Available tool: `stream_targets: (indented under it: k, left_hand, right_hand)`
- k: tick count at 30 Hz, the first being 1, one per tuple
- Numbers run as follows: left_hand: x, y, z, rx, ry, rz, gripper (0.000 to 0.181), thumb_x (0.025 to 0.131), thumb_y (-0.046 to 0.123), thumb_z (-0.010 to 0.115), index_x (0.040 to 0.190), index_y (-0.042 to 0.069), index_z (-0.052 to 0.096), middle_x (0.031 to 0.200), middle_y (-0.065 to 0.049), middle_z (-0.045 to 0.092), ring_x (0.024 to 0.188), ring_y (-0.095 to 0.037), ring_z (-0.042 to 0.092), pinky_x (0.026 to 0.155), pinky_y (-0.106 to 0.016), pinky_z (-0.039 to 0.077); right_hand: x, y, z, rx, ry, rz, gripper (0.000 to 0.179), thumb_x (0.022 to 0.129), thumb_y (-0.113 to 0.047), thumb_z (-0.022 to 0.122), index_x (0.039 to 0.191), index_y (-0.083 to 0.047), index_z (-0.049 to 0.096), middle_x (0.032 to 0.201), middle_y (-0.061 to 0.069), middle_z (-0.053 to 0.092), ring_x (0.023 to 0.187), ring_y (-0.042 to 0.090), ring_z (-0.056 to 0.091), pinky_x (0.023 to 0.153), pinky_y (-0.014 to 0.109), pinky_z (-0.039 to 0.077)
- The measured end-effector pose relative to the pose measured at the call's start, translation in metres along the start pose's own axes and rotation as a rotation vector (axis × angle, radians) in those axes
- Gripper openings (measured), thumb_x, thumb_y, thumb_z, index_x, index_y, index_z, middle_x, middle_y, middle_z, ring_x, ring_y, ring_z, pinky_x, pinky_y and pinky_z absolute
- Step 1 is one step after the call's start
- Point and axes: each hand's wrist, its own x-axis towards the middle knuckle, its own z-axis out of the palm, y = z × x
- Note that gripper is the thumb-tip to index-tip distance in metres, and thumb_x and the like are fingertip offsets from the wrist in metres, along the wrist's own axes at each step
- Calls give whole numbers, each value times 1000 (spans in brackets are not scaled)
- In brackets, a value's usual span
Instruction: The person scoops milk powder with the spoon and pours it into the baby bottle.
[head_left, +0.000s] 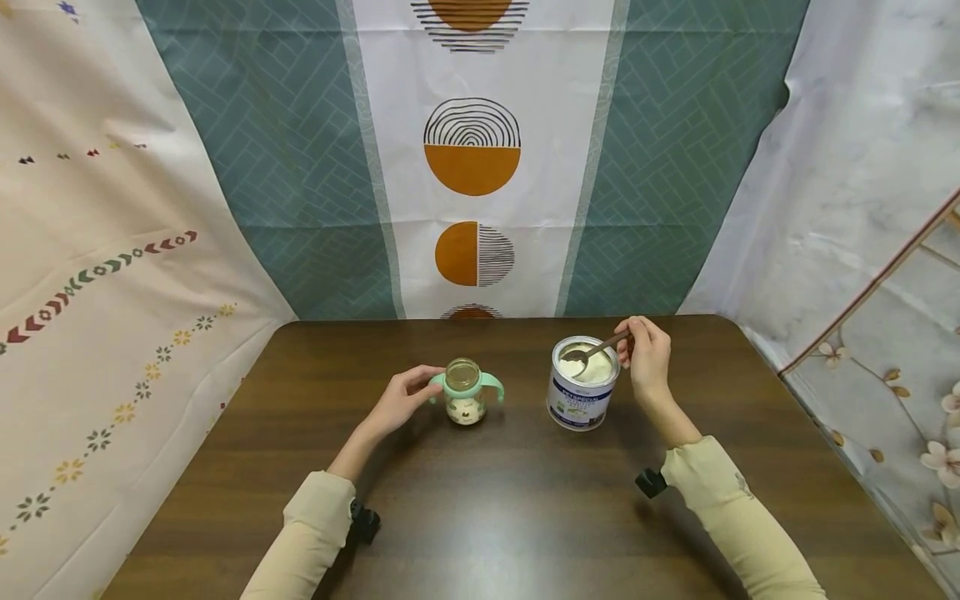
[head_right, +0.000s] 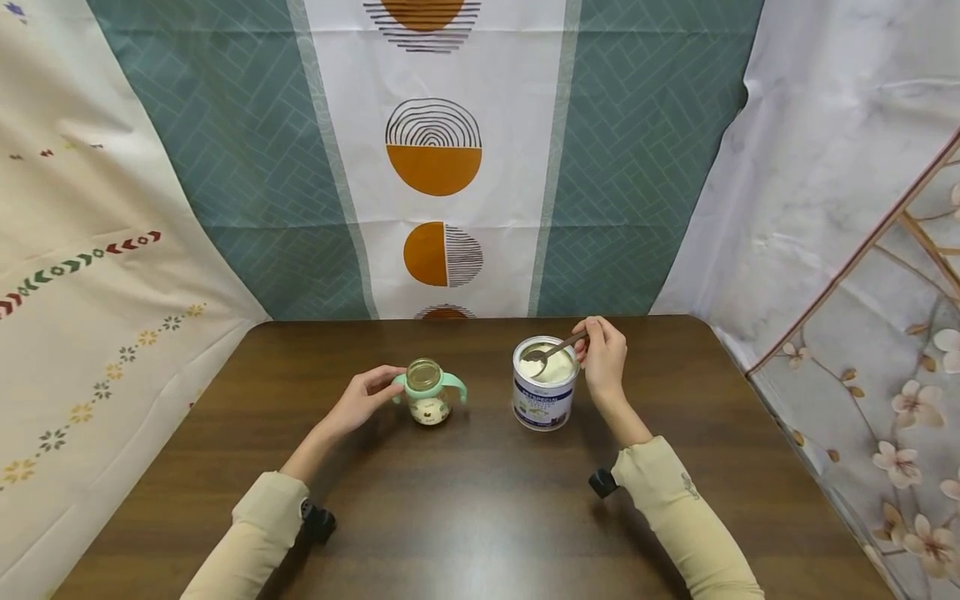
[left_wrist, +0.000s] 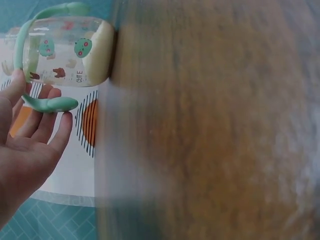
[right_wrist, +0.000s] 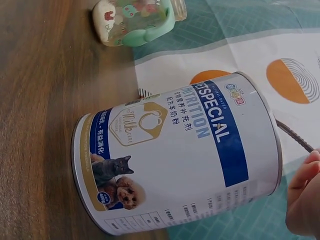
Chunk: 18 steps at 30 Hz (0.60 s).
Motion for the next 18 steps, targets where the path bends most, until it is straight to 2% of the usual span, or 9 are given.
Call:
stream_targets:
  k: [3, 8, 13, 18]
  left_hand:
    - [-1, 0, -2, 6, 3, 1, 31, 96, 17, 61, 124, 6, 62, 123, -17, 65, 101, -29, 64, 86, -36, 52]
    - [-3, -1, -1, 22, 1, -17, 31, 95, 18, 62, 125, 7, 63, 123, -17, 65, 103, -25, 64, 84, -26, 51]
    - [0, -1, 0, 22, 6, -11, 31, 95, 16, 62, 124, 5, 63, 122, -17, 65, 102, -22, 64, 83, -25, 51]
    - [1, 2, 0, 19, 1, -19, 31, 95, 10, 60, 125, 1, 61, 123, -20, 64, 104, -27, 63, 82, -22, 50]
  right_hand:
    - [2, 4, 0, 36, 33, 37, 34, 102, -10, 41, 74, 1, 57, 49, -2, 48, 38, 5, 42, 36, 16, 33]
    - [4, 7, -6, 106, 89, 153, 38, 102, -10, 39, 69, -5, 58, 47, -2, 49, 38, 6, 43, 36, 16, 34]
    - [8, 5, -14, 197, 110, 264, 41, 103, -11, 38, 68, -6, 59, 49, -1, 49, 39, 6, 44, 37, 16, 34]
    - [9, 1, -17, 261, 112, 350, 43, 104, -12, 36, 68, -7, 60, 51, -1, 49, 41, 7, 43, 40, 16, 35]
